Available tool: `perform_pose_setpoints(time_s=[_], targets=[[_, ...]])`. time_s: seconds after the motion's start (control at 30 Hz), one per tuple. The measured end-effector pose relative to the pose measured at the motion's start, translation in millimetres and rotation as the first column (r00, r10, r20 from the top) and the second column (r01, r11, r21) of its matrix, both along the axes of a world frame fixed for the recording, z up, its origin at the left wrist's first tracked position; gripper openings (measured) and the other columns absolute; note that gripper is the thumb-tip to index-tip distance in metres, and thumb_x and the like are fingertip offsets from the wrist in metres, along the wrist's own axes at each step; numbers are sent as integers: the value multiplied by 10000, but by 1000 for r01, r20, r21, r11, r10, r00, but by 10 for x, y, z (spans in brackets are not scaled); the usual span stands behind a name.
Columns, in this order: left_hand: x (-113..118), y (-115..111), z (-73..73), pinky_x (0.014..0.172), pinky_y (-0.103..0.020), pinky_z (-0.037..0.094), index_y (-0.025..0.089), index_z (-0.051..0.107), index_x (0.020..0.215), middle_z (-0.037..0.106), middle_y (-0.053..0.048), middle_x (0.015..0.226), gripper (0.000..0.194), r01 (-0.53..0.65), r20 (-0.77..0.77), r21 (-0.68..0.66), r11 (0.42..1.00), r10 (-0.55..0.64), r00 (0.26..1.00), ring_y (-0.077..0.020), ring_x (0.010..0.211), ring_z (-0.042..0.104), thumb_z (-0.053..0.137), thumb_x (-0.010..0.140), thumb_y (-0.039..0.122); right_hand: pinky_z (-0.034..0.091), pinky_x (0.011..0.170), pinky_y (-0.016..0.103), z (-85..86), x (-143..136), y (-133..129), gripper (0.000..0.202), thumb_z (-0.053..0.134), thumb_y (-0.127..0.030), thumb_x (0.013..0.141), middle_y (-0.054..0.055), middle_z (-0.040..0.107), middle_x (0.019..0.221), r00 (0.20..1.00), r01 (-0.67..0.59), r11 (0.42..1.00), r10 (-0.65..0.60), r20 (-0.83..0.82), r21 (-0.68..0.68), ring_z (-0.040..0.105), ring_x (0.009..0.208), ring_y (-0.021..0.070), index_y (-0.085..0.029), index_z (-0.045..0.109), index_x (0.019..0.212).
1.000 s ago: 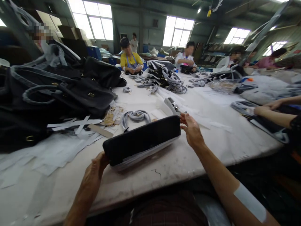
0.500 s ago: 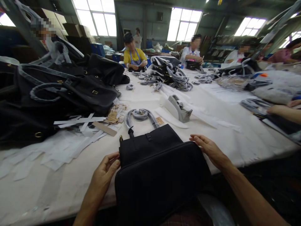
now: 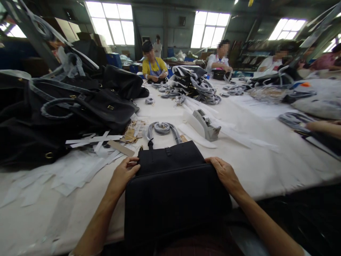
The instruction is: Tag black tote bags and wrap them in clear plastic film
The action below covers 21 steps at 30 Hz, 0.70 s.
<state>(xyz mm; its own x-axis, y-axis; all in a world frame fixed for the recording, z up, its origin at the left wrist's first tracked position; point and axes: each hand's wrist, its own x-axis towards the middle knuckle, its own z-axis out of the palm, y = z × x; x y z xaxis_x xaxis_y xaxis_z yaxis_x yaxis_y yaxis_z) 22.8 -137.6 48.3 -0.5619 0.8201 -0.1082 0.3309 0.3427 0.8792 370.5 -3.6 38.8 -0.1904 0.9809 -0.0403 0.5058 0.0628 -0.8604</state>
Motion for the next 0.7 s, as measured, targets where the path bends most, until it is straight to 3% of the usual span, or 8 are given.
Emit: perform_pose_setpoints(time_s=[0.1, 0.2, 0.37, 0.43, 0.53, 0.63, 0.7], targets=[[-72, 83, -39, 731, -365, 555, 180, 600, 1070, 692, -110, 1062, 520, 40, -52, -16, 999, -41, 998, -258, 868, 678, 649, 642, 472, 399, 950, 362, 10, -9, 0, 431, 412, -530, 854, 54, 717, 998, 1000, -9, 1000, 9, 30, 3, 606, 1015, 252, -224, 710, 901], [-130, 154, -98, 786, -388, 540, 184, 584, 1111, 656, -107, 1143, 469, 77, -213, -52, 996, -86, 973, -231, 833, 666, 590, 721, 443, 410, 931, 358, -1, 7, 11, 431, 397, -529, 859, 47, 715, 998, 998, -12, 1000, 13, 64, -10, 610, 1005, 251, -234, 708, 907], [-217, 385, -138, 944, -429, 480, 148, 543, 1215, 580, -139, 1237, 454, 136, -499, -4, 991, -120, 858, -269, 1084, 589, 527, 820, 370, 398, 958, 365, -51, 15, 34, 437, 399, -537, 854, 49, 710, 1033, 994, 5, 1000, -5, 112, 4, 598, 1040, 261, -238, 709, 930], [-252, 539, -103, 1019, -441, 429, 142, 536, 1244, 564, -145, 1267, 426, 182, -619, 8, 983, -138, 773, -276, 1187, 530, 499, 850, 298, 399, 960, 369, -56, 5, 33, 438, 403, -542, 848, 51, 708, 1044, 993, 14, 1000, -15, 120, 10, 594, 1049, 267, -238, 709, 924], [-327, 815, -40, 1085, -460, 356, 156, 522, 1300, 487, -158, 1386, 466, 305, -804, -23, 952, -199, 560, -275, 1306, 432, 434, 845, 110, 402, 963, 373, -47, -20, 17, 427, 413, -545, 848, 47, 708, 1046, 993, 17, 1000, -19, 121, 18, 593, 1052, 271, -244, 708, 917], [-430, 1081, -17, 1083, -494, 342, 171, 572, 1264, 430, -162, 1451, 506, 392, -891, -149, 908, -294, 344, -307, 1372, 353, 422, 806, 20, 415, 953, 377, -63, -35, 0, 417, 421, -552, 855, 48, 710, 1029, 991, 22, 1000, -24, 131, 20, 599, 1035, 274, -250, 702, 916], [-494, 1210, -13, 1069, -508, 351, 151, 638, 1163, 473, -173, 1417, 412, 386, -898, -240, 891, -354, 260, -334, 1365, 363, 451, 812, 44, 432, 933, 384, -100, -24, 5, 415, 422, -555, 861, 56, 706, 1032, 989, 29, 999, -34, 142, 35, 603, 1022, 275, -248, 693, 927]])
